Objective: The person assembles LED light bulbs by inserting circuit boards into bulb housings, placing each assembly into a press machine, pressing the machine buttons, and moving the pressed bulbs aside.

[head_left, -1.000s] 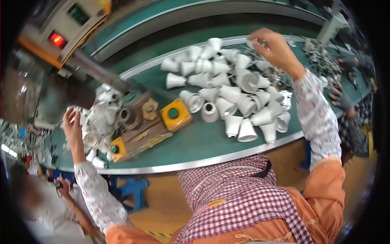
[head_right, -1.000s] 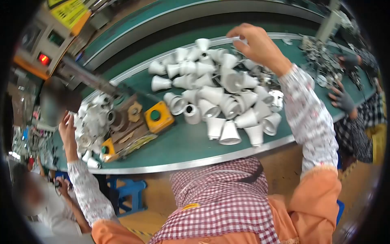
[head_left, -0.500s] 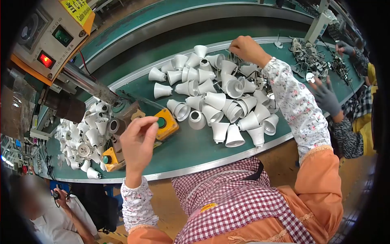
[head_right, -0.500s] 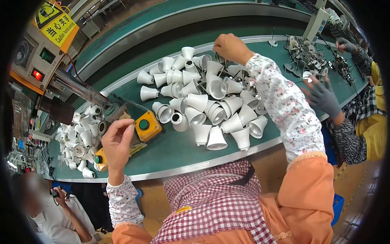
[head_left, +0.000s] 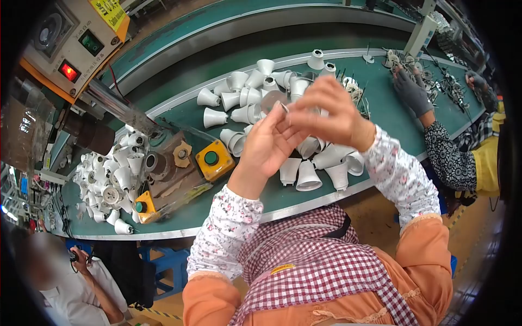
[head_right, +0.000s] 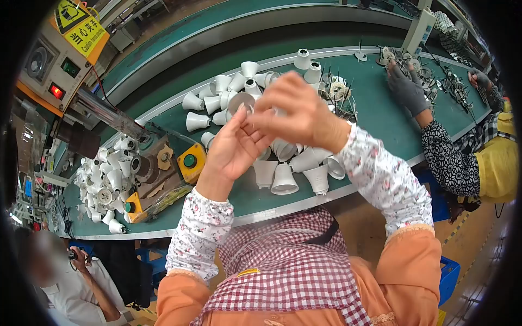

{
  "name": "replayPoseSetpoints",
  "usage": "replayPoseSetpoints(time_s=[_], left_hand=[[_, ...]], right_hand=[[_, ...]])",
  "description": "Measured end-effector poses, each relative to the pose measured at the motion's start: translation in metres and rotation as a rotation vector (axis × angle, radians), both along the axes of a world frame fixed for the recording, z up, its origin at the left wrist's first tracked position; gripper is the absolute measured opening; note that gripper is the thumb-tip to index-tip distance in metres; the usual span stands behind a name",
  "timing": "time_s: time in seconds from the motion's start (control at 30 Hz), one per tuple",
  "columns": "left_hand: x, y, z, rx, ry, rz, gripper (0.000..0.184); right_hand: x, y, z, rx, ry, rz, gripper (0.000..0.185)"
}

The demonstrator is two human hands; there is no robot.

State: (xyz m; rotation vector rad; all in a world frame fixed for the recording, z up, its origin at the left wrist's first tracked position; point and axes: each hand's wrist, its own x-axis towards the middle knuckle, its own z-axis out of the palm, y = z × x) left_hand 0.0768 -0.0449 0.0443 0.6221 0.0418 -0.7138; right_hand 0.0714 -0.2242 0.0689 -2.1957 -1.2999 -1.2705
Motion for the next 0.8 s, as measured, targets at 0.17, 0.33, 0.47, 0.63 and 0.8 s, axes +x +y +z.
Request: replayPoseSetpoints(time_s=[0.17,0.33,0.47,0.63,0.8], left_hand=[[-0.002,0.013,-0.019,0.161,-0.424,0.227,0.021],[-0.013,0.021,-0.028,0.519,-0.933,0.425,0.023],[-0.017,0.026,-0.035,0.661,-1.058,0.492,0.022],[-0.023,0.028,-0.029,0.863,-1.22,0.595,0.02],[-0.023,0.03,-0.032,0.876,-1.283,0.636,0.019]], right_hand=[[-0.027,0.005,-0.002,0.094,0.275,0.134,0.028],[-0.02,0.018,0.006,0.413,0.648,0.082,0.03],[-0.017,0.027,0.008,0.324,0.614,0.154,0.026],[-0.023,0.03,0.009,0.311,0.643,0.12,0.027],[-0.022,0.026,0.006,0.237,0.627,0.082,0.028]])
